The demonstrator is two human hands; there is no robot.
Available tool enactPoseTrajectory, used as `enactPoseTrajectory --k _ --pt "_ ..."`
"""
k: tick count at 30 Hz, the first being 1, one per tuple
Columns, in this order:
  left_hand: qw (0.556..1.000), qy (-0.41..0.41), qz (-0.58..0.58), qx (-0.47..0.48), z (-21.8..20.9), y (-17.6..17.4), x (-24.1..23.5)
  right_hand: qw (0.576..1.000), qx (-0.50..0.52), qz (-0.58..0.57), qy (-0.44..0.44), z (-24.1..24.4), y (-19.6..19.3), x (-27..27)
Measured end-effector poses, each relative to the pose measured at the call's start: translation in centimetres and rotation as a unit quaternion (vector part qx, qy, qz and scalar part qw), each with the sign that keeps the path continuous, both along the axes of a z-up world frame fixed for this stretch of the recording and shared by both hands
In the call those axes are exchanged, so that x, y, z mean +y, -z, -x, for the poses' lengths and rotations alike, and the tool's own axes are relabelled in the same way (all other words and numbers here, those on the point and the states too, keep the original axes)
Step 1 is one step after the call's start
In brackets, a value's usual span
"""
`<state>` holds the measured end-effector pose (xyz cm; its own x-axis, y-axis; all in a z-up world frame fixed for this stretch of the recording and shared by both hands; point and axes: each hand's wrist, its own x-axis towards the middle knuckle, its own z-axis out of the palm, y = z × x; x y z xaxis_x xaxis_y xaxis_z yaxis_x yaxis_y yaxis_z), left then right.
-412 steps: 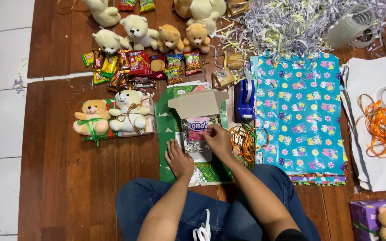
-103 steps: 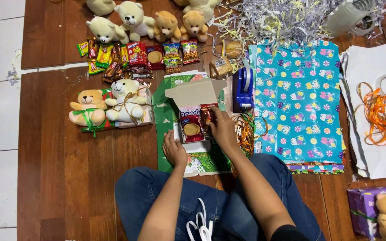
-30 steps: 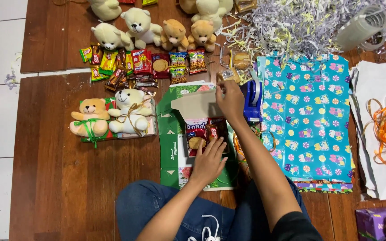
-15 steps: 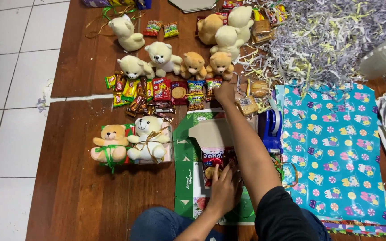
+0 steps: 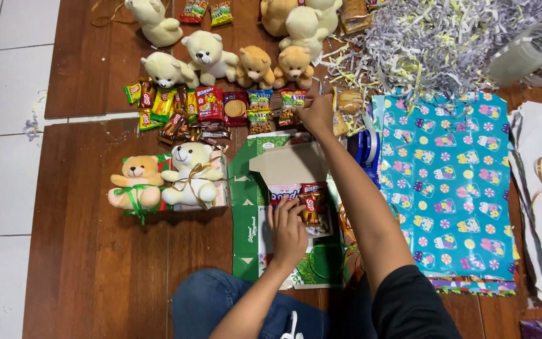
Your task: A person is sitting on the floor, folding a small green gift box, filling it with shredded paper, and then placing various snack items inside.
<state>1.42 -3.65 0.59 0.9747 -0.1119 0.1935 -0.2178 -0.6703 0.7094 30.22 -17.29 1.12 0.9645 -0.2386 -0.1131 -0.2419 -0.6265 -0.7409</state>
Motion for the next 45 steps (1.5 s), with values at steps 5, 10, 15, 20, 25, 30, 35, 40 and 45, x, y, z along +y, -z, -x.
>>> enactPoseTrajectory --k 5,10,15,20,25,30,35,40,45 --pt "0.994 -0.072 0.058 -0.051 -0.3 3.3 0.9 0.996 -0.040 -0.074 0.025 6.8 -4.2 -1.4" --pt "0.975 -0.163 0.148 -0.010 -0.6 4.2 2.2 0.991 -0.067 -0.115 -0.018 18.3 -10.0 -0.8" --pt "0.953 -0.213 0.207 0.056 -1.0 5.1 3.1 0.997 0.014 -0.065 -0.038 27.1 -9.6 -0.9" --pt "0.945 -0.191 0.245 0.098 -0.8 3.1 3.0 0.993 -0.036 0.064 -0.096 29.8 -6.2 0.2" --pt "0.968 -0.130 0.197 0.083 0.2 2.5 2.4 0.981 -0.045 0.124 -0.146 29.6 -1.9 0.5" --pt "0.978 -0.080 0.184 0.064 0.6 3.3 2.1 0.971 -0.015 0.154 -0.180 30.2 -1.6 0.7" --pt "0.959 -0.069 0.260 0.093 0.6 3.0 2.3 0.968 0.022 0.146 -0.202 29.9 -0.2 1.3" --pt "0.947 -0.088 0.297 0.089 -0.1 4.6 3.4 0.970 0.043 0.126 -0.205 29.9 -3.1 1.1" --pt "0.963 -0.096 0.243 0.067 -0.2 3.7 3.7 0.977 0.027 0.090 -0.193 29.6 -6.9 0.3"
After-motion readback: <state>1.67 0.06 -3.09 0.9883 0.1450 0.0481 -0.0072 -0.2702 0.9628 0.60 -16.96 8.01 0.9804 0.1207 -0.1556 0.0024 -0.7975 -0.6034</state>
